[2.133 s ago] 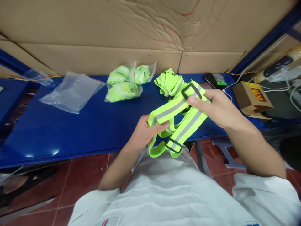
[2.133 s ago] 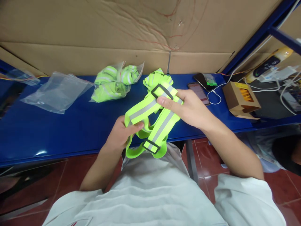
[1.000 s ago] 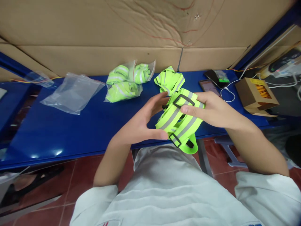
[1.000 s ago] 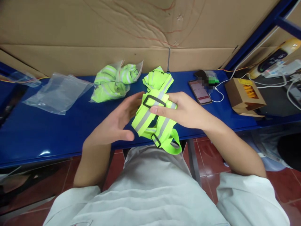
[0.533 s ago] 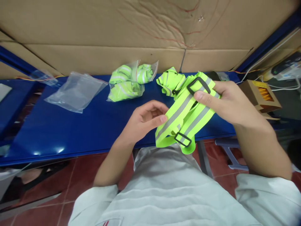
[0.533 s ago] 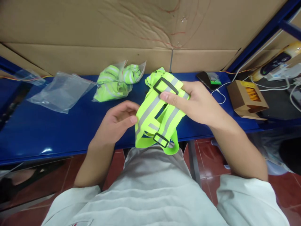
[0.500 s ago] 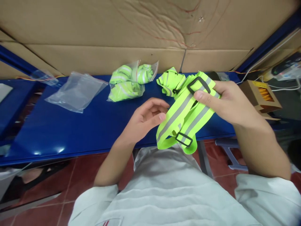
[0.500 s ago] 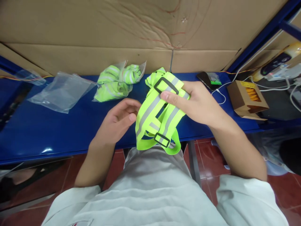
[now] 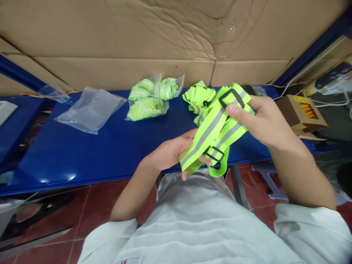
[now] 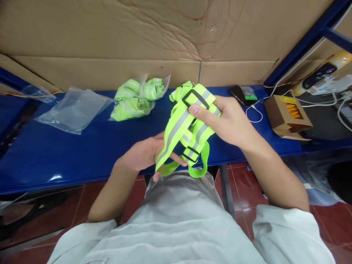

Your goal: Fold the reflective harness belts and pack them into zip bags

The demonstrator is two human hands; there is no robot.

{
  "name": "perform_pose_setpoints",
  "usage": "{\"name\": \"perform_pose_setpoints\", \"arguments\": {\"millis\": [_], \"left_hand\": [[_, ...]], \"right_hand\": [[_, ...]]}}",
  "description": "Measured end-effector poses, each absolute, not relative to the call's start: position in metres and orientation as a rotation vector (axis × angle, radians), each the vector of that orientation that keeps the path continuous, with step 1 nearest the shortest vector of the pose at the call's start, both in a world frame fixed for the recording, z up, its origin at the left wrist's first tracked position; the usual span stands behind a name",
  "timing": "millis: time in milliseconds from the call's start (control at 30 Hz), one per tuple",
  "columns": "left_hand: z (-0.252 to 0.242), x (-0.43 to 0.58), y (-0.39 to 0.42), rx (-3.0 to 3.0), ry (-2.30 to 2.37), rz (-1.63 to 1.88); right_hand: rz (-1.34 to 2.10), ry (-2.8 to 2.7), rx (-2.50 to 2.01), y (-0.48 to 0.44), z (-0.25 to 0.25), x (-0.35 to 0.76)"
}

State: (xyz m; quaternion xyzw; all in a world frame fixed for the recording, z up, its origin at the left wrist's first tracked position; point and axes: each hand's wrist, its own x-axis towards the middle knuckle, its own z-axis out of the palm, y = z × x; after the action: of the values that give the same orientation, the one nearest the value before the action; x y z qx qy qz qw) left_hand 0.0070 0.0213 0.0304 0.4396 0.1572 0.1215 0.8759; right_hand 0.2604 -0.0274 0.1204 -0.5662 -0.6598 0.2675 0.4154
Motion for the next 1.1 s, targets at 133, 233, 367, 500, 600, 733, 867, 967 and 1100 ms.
{"name": "perform_pose_setpoints", "arguments": {"millis": [133, 233, 367, 500, 600, 733, 867, 967, 1100], "left_hand": [[0.018, 0.012, 0.018, 1.043, 0.303, 0.314], [0.022, 0.004, 0.015, 1.213, 0.403, 0.477], [0.034, -0.011, 0.017, 1.344, 0.635, 0.480], [0.032, -0.014, 0.023, 1.303, 0.775, 0.437], [0.025, -0.013, 0.025, 1.338, 0.917, 0.629], [0.024, -0.024, 0.029, 1.533, 0.938, 0.552], [0.036, -0.044, 0.034, 1.792, 1.028, 0.421], [0.051, -0.048, 0.034, 1.919, 1.000, 0.615], [0.067, -0.024, 0.032, 1.769, 0.557, 0.889]], "right_hand": [[0.745, -1.628, -1.384, -0.028, 0.121, 0.261], [0.795, -1.537, -1.388, -0.029, 0.121, 0.266], [0.954, -1.371, -1.398, -0.032, 0.116, 0.277], [1.065, -1.363, -1.418, -0.036, 0.109, 0.282], [1.096, -1.348, -1.434, -0.037, 0.105, 0.281], [1.165, -1.310, -1.460, -0.035, 0.102, 0.281], [1.185, -1.333, -1.368, -0.034, 0.103, 0.284], [1.118, -1.420, -1.376, -0.034, 0.108, 0.280], [1.071, -1.603, -1.365, -0.033, 0.117, 0.265]]}}
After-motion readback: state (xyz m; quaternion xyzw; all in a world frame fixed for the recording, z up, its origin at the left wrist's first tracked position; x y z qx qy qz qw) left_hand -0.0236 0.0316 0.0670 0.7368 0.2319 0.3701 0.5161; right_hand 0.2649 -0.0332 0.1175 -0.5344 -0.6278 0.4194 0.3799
